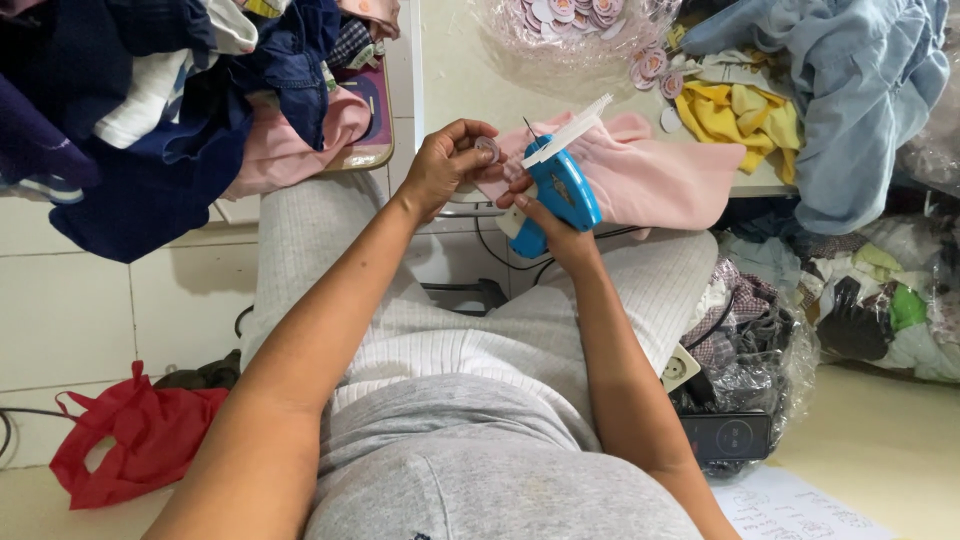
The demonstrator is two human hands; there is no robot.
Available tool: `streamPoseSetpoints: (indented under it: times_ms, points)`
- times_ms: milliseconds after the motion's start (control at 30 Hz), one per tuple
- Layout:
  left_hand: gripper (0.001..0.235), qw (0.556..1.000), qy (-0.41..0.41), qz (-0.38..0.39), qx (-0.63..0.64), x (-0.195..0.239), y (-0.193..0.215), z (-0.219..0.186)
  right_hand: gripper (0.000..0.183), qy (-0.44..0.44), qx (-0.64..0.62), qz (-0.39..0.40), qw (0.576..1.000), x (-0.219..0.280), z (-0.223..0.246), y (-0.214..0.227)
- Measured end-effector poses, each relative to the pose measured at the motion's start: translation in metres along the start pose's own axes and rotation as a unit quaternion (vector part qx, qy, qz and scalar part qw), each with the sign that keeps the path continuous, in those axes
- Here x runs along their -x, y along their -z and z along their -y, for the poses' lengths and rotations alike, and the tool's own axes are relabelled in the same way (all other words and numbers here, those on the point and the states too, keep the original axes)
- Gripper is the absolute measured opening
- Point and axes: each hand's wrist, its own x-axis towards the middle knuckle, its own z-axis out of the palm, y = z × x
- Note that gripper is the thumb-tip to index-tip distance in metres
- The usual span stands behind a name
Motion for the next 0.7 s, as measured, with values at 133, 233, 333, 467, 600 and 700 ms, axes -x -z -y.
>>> streamPoseSetpoints:
  times_ms: [133, 233, 333, 467, 600, 700]
  points:
    - [0.024, 1.000, 0.000, 0.002, -0.001, 0.001, -0.002, -0.004, 0.019, -0.005, -0.009, -0.003, 1.000, 0.001, -0.002, 0.002]
    - [0.025, 1.000, -0.001, 0.004, 0.006, 0.002, -0.001, -0.002, 0.021, 0.003, 0.007, 0.006, 1.000, 0.000, -0.005, 0.005]
    - [0.025, 1.000, 0.000, 0.006, 0.008, 0.002, -0.001, -0.002, 0.024, 0.007, 0.000, -0.007, 1.000, -0.002, -0.003, 0.002]
    - [0.026, 1.000, -0.001, 0.007, 0.002, -0.005, 0.007, 0.009, 0.022, -0.005, -0.001, -0.005, 1.000, -0.002, -0.001, 0.005]
    - [0.028, 1.000, 0.010, -0.003, -0.009, -0.005, 0.007, 0.008, 0.019, -0.008, 0.003, 0.017, 1.000, -0.001, -0.006, 0.009]
    - [0.029, 1.000, 0.007, -0.010, -0.013, -0.006, 0.008, 0.011, 0.020, -0.013, 0.004, 0.020, 1.000, -0.004, -0.014, 0.012]
